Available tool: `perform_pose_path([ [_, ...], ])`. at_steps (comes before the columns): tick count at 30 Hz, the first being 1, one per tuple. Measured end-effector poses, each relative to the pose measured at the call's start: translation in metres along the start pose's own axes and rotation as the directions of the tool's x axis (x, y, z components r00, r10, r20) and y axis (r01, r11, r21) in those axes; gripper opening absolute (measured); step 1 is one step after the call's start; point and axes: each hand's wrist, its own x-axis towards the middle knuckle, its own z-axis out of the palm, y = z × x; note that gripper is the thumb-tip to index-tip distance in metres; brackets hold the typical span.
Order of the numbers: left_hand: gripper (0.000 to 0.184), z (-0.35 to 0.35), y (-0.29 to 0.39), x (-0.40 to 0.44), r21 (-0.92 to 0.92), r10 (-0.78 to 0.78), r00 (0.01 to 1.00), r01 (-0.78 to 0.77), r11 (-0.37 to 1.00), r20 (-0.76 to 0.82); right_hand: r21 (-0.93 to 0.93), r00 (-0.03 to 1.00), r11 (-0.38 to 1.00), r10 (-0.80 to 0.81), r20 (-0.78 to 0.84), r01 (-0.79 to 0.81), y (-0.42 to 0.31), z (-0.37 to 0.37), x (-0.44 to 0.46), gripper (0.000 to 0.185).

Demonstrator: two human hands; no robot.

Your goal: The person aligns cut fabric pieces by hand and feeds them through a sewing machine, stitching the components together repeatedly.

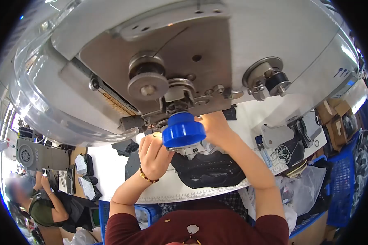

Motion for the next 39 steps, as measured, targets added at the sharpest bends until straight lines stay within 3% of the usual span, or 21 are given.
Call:
perform_pose_path([
  [1, 0.031, -0.001, -0.002, 0.001, -0.008, 0.034, 0.999, -0.034, 0.999, -0.013, -0.008, 0.991, 0.999, -0.031, 0.128, 0.033, 0.006, -0.001, 0.006, 0.017],
  [4, 0.025, -0.01, 0.0, 0.008, 0.027, 0.069, 0.997, -0.07, 0.997, 0.035, 0.059, 0.965, 0.998, 0.02, 0.26, -0.036, -0.002, -0.007, 0.016, 0.016],
  [6, 0.025, -0.014, 0.002, 0.009, 0.085, 0.078, 0.993, -0.085, 0.993, 0.089, -0.028, 0.953, 0.991, -0.119, 0.28, 0.132, 0.002, -0.007, 0.02, 0.015],
  [12, 0.022, -0.014, 0.01, 0.011, 0.177, 0.056, 0.99, -0.079, 0.981, 0.129, 0.032, 0.909, 0.997, -0.074, 0.411, 0.066, 0.013, -0.006, 0.015, 0.018],
  [16, 0.02, -0.005, 0.012, 0.006, 0.224, 0.061, 0.995, -0.078, 0.971, 0.082, 0.095, 0.943, 0.994, -0.072, 0.324, 0.044, 0.011, -0.007, 0.015, 0.018],
  [20, 0.019, -0.007, 0.011, 0.009, 0.232, 0.057, 0.995, -0.074, 0.97, 0.08, 0.212, 0.905, 0.95, 0.129, 0.405, -0.23, 0.006, -0.009, 0.013, 0.02],
  [22, 0.019, -0.012, 0.01, 0.009, 0.207, 0.027, 0.992, -0.053, 0.977, 0.127, 0.166, 0.902, 0.969, 0.098, 0.42, -0.182, 0.008, -0.008, 0.008, 0.021],
  [25, 0.017, -0.014, 0.005, 0.01, 0.146, 0.021, 0.99, -0.042, 0.988, 0.139, 0.011, 0.922, 0.994, -0.107, 0.371, 0.111, 0.021, -0.002, -0.004, 0.023],
  [29, 0.015, -0.018, 0.005, 0.01, 0.122, -0.01, 0.983, -0.012, 0.992, 0.182, 0.097, 0.957, 0.98, -0.19, 0.218, 0.172, 0.02, -0.001, -0.009, 0.027],
  [32, 0.015, -0.015, -0.005, 0.006, 0.068, -0.026, 0.99, 0.016, 0.998, 0.139, 0.134, 0.972, 0.98, -0.168, 0.164, 0.147, 0.009, -0.005, -0.01, 0.029],
  [36, 0.017, -0.021, -0.011, 0.006, -0.007, -0.042, 0.985, 0.044, 0.999, 0.165, 0.183, 0.993, 0.983, 0.009, 0.121, -0.031, -0.001, -0.007, -0.024, 0.033],
  [39, 0.019, -0.021, -0.019, 0.0, -0.022, -0.03, 0.979, 0.035, 0.999, 0.2, 0.11, 0.975, 0.993, -0.064, 0.213, 0.042, -0.007, -0.01, -0.022, 0.033],
])
